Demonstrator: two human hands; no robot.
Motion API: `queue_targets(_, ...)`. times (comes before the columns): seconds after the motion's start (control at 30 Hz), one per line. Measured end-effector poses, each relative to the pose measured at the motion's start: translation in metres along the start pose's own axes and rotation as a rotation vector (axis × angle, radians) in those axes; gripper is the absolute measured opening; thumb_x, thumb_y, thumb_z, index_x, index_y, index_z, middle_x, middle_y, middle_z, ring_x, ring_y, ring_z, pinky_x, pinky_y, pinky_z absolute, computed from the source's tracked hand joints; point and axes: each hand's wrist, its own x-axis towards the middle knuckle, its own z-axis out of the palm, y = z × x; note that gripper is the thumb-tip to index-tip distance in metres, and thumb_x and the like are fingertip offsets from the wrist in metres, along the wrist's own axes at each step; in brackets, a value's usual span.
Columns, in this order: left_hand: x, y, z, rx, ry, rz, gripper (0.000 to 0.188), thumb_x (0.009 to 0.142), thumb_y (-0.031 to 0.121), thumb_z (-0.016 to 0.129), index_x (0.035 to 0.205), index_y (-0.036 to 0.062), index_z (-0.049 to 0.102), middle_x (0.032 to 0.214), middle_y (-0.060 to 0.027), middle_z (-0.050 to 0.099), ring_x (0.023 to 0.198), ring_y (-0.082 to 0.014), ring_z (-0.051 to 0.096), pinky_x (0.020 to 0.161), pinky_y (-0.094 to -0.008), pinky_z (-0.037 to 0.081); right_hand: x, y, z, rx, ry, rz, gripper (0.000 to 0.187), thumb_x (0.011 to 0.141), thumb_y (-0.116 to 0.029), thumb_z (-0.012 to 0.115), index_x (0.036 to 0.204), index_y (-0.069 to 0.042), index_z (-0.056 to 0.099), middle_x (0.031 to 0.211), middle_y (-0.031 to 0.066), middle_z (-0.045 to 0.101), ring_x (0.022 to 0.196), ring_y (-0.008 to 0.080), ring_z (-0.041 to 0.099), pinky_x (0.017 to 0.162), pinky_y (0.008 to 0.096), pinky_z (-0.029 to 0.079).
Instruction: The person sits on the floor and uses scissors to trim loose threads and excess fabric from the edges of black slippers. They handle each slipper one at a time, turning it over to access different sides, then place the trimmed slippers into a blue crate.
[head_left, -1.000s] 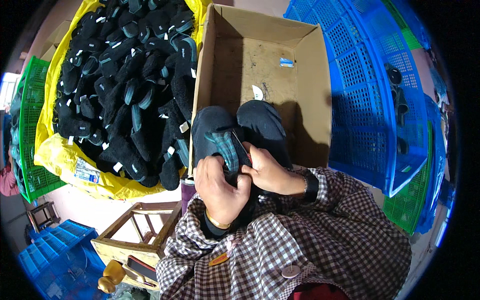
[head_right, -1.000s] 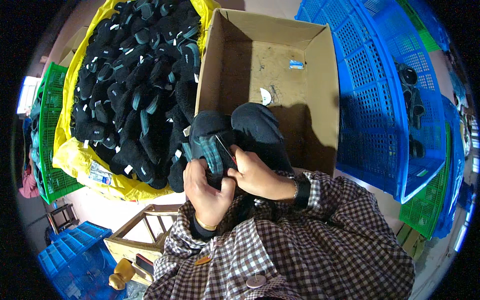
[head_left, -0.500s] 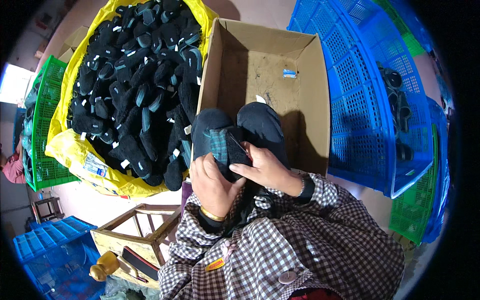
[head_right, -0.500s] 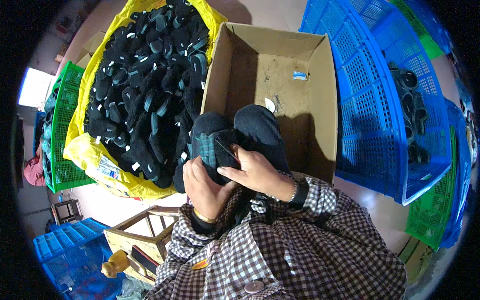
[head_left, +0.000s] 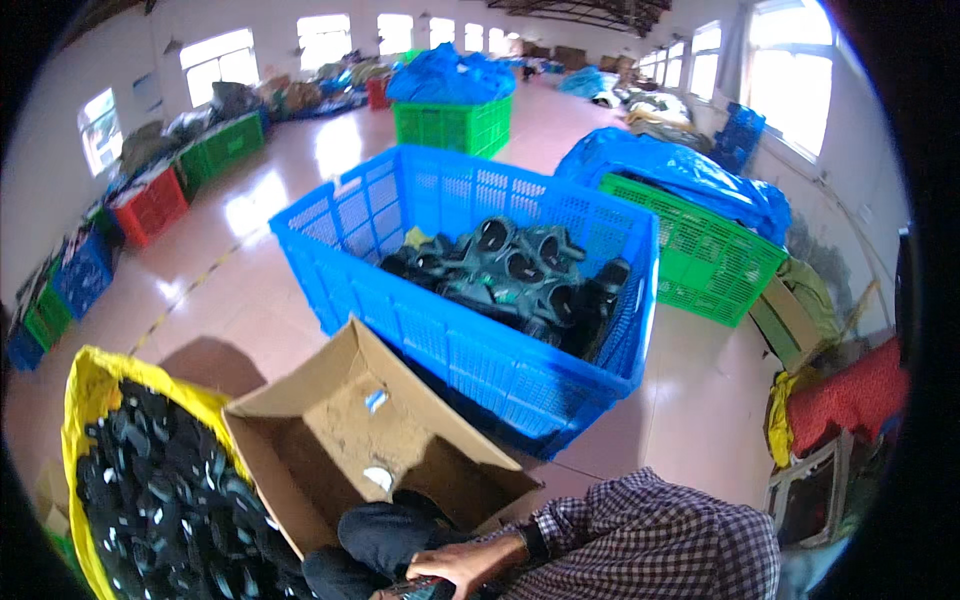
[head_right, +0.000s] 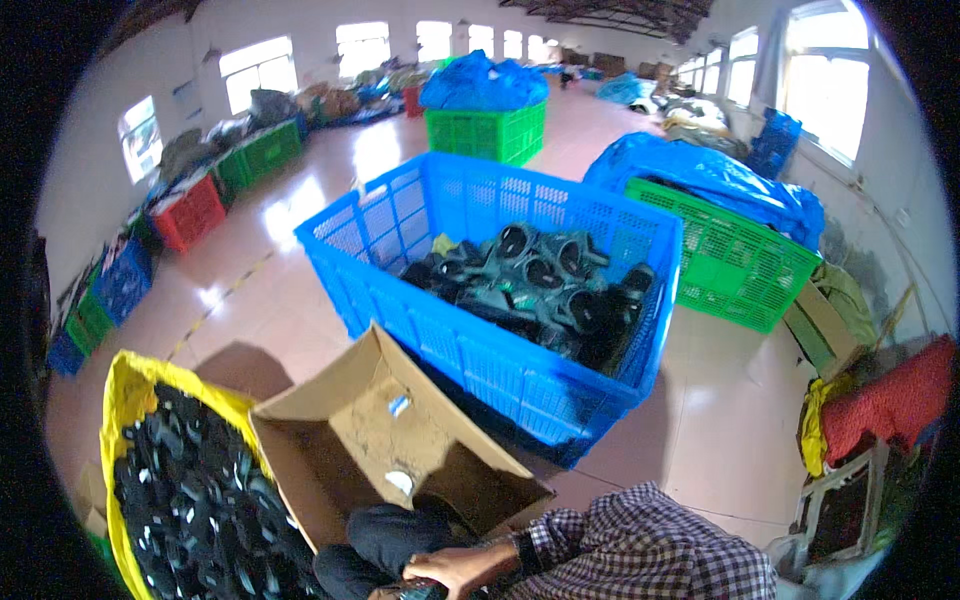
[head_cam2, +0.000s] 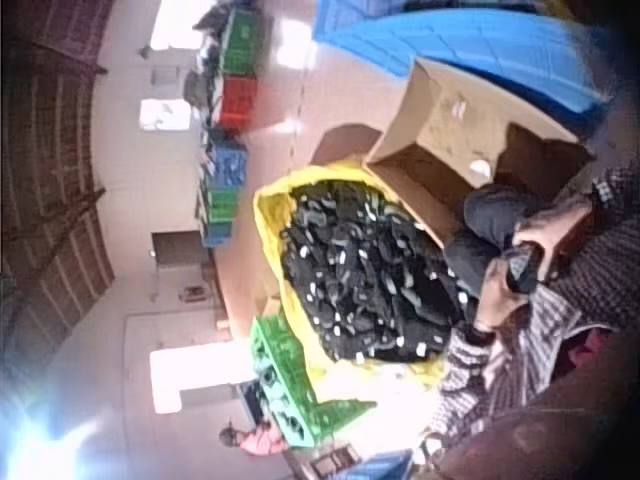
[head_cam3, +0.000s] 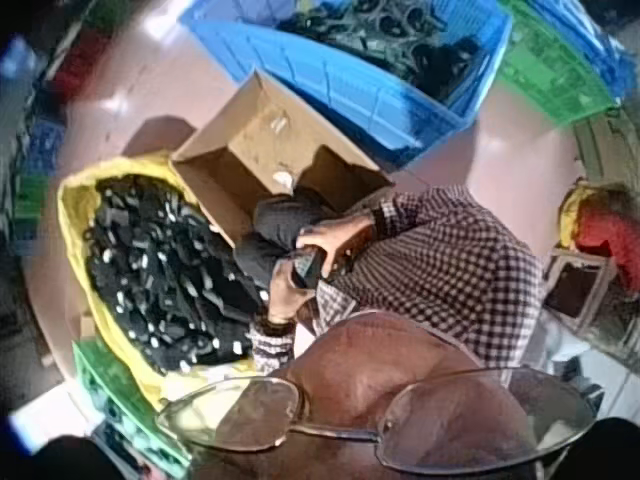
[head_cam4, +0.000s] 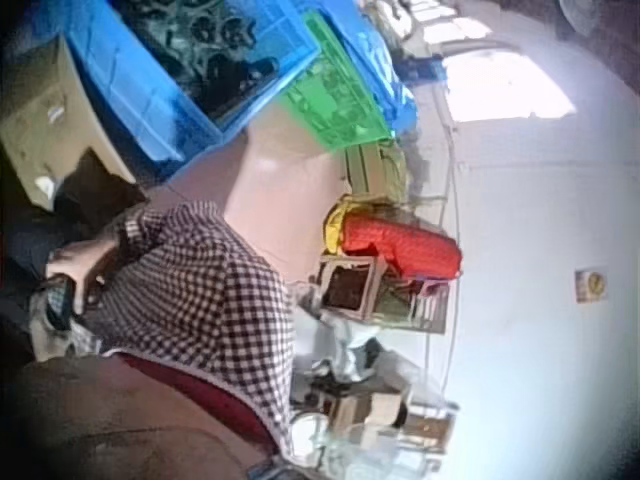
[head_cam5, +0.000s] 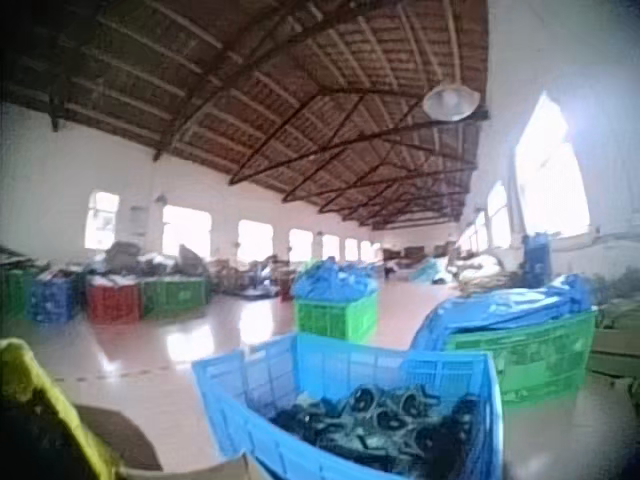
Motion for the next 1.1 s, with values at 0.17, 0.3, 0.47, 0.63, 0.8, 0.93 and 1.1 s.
queue_targets(0.17, 0.023, -0.025, 0.004, 0.167, -0.045, 0.138, 0.062, 0.048, 0.016, 0.085, 0.103, 0.0024, 0.063, 0.09, -0.0186, 0.063, 0.091, -0.0384, 0.059, 0.082, -0.046, 0.047, 0.001, 0.038, 0.009, -0.1, -0.036, -0.023, 0.089, 0.062, -0.055, 0.083, 0.123, -0.003, 0.045, 0.113, 0.0217, 0.05, 0.102, 0.0386, 0.055, 0.083, 0.046, 0.047)
queue_targets(0.3, 0.024, -0.036, 0.001, 0.168, -0.112, 0.161, 0.058, 0.047, 0.021, 0.085, 0.096, 0.0011, 0.061, 0.09, -0.0198, 0.062, 0.089, -0.0405, 0.057, 0.08, -0.0478, 0.046, 0.004, 0.045, 0.01, -0.116, -0.059, -0.093, 0.09, 0.064, -0.056, 0.082, 0.126, -0.003, 0.042, 0.112, 0.0216, 0.052, 0.098, 0.0393, 0.056, 0.081, 0.0467, 0.048)
queue_targets(0.47, 0.017, -0.019, -0.003, 0.234, -0.066, 0.167, 0.058, 0.052, 0.023, 0.083, 0.099, -0.0012, 0.059, 0.089, -0.0223, 0.06, 0.087, -0.0431, 0.055, 0.078, -0.0491, 0.046, 0.014, 0.06, 0.014, -0.09, -0.062, -0.189, 0.087, 0.068, -0.053, 0.081, 0.127, -0.002, 0.041, 0.113, 0.0216, 0.05, 0.101, 0.0384, 0.054, 0.081, 0.0472, 0.047)
queue_targets(0.63, -0.003, -0.047, 0.012, 0.368, -0.003, 0.175, 0.055, 0.056, 0.013, 0.074, 0.108, 0.0004, 0.059, 0.097, -0.0232, 0.058, 0.088, -0.0431, 0.054, 0.08, -0.0488, 0.046, 0.013, 0.045, 0.024, -0.145, -0.067, -0.117, 0.081, 0.073, -0.057, 0.074, 0.123, -0.002, 0.043, 0.11, 0.0215, 0.046, 0.095, 0.0392, 0.053, 0.077, 0.0486, 0.045)
queue_targets(0.8, 0.0, -0.043, 0.017, 0.376, 0.047, 0.23, 0.051, 0.057, 0.002, 0.061, 0.108, 0.0031, 0.062, 0.098, -0.0222, 0.058, 0.09, -0.0397, 0.053, 0.079, -0.0462, 0.046, -0.001, 0.042, 0.031, -0.219, 0.06, -0.117, 0.073, 0.075, -0.058, 0.068, 0.12, -0.004, 0.045, 0.109, 0.0192, 0.046, 0.092, 0.0383, 0.055, 0.075, 0.0496, 0.045)
queue_targets(0.93, 0.0, -0.047, 0.025, 0.361, 0.152, 0.244, 0.04, 0.059, 0.003, 0.061, 0.098, 0.003, 0.064, 0.089, -0.0196, 0.06, 0.087, -0.0393, 0.054, 0.078, -0.0444, 0.047, -0.004, 0.036, 0.031, -0.235, 0.124, -0.081, 0.064, 0.074, -0.05, 0.068, 0.118, -0.008, 0.047, 0.109, 0.0156, 0.048, 0.09, 0.0369, 0.057, 0.076, 0.0485, 0.045)
queue_targets(1.1, -0.001, -0.047, 0.028, 0.369, 0.236, 0.265, 0.035, 0.059, 0.005, 0.063, 0.094, 0.0013, 0.062, 0.087, -0.0204, 0.059, 0.081, -0.042, 0.053, 0.077, -0.0475, 0.046, -0.005, 0.031, 0.033, -0.22, 0.234, -0.069, 0.053, 0.071, -0.037, 0.068, 0.114, -0.011, 0.049, 0.108, 0.0116, 0.05, 0.089, 0.0342, 0.057, 0.075, 0.0468, 0.045)
